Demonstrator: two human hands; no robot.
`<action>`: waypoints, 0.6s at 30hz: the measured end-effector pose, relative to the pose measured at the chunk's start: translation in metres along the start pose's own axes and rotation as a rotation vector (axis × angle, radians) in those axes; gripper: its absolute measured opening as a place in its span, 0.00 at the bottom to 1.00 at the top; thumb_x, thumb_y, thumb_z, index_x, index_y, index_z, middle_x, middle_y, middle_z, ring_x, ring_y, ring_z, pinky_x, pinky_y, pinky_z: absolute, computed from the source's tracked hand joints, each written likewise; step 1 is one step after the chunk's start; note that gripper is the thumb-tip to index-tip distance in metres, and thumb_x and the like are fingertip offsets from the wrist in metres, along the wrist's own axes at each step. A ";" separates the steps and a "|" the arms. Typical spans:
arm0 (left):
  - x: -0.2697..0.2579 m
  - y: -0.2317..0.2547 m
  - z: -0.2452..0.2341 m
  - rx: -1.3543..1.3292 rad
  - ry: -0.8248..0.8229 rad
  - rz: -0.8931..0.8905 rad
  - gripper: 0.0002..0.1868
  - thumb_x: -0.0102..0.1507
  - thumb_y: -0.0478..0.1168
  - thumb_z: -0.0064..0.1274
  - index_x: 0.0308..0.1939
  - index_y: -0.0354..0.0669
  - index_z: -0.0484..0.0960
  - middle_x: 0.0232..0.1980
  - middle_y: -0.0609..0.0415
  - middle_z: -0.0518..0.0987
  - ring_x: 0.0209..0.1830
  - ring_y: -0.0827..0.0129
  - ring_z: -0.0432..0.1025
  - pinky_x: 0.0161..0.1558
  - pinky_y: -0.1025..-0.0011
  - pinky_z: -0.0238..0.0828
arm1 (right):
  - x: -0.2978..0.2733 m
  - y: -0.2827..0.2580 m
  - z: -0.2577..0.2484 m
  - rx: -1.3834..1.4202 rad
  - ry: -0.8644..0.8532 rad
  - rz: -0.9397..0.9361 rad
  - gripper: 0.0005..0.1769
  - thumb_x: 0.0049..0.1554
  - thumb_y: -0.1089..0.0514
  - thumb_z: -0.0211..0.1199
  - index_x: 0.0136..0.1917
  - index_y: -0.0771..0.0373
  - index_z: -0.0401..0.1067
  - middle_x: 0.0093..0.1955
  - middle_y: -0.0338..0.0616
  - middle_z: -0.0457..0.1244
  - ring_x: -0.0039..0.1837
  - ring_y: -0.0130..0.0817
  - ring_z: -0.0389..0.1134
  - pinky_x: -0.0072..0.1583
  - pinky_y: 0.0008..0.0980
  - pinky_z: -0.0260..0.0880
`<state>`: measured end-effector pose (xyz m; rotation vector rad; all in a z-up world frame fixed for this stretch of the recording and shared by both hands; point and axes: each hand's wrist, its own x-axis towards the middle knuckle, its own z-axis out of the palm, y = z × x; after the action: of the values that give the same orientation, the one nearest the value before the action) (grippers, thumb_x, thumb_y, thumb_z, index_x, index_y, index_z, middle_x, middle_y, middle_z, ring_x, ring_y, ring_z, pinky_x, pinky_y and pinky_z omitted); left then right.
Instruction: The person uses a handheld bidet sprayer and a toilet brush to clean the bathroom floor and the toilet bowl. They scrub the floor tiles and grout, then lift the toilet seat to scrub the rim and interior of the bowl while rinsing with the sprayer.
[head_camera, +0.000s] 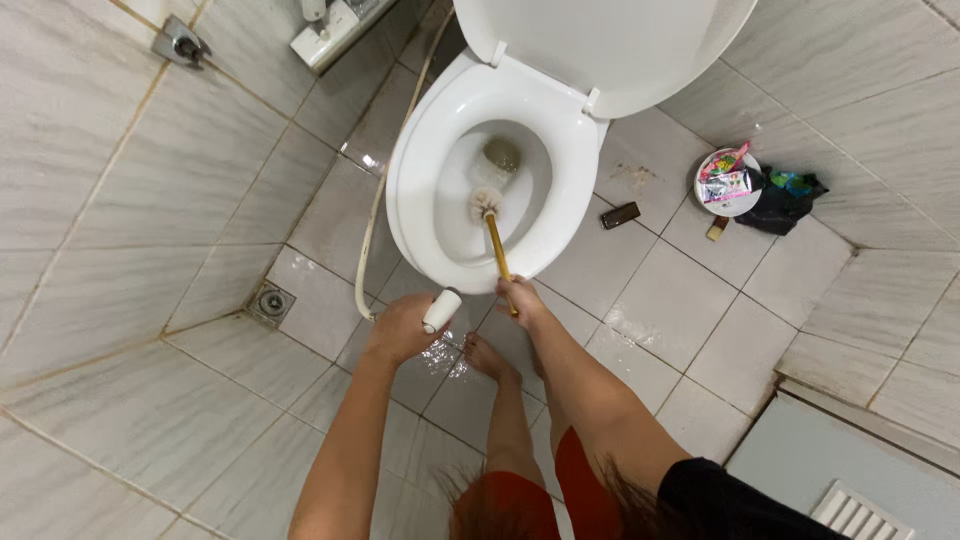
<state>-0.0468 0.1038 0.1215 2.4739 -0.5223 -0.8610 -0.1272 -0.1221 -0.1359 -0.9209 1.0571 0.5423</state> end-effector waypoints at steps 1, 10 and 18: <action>-0.005 0.000 0.002 -0.006 0.004 0.016 0.14 0.54 0.48 0.64 0.34 0.44 0.79 0.37 0.48 0.81 0.42 0.48 0.75 0.43 0.52 0.71 | -0.002 0.002 0.001 0.047 0.013 -0.014 0.17 0.62 0.57 0.57 0.63 0.61 0.63 0.55 0.45 0.62 0.59 0.37 0.65 0.62 0.48 0.69; -0.015 0.008 -0.029 -0.054 0.225 0.190 0.12 0.53 0.42 0.63 0.33 0.42 0.77 0.36 0.46 0.81 0.40 0.46 0.75 0.41 0.52 0.71 | -0.165 -0.094 0.002 0.395 -0.169 -0.191 0.11 0.59 0.68 0.55 0.56 0.71 0.61 0.52 0.57 0.62 0.53 0.45 0.70 0.58 0.39 0.76; 0.023 0.078 -0.104 -0.151 0.363 0.169 0.13 0.58 0.45 0.62 0.40 0.44 0.77 0.38 0.44 0.82 0.40 0.46 0.77 0.42 0.53 0.73 | -0.313 -0.301 -0.013 0.380 -0.337 -0.562 0.06 0.59 0.68 0.49 0.52 0.69 0.59 0.60 0.74 0.61 0.60 0.54 0.69 0.64 0.45 0.72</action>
<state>0.0223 0.0596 0.2248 2.3336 -0.5056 -0.3583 -0.0356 -0.2794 0.2584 -0.7116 0.5317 0.0170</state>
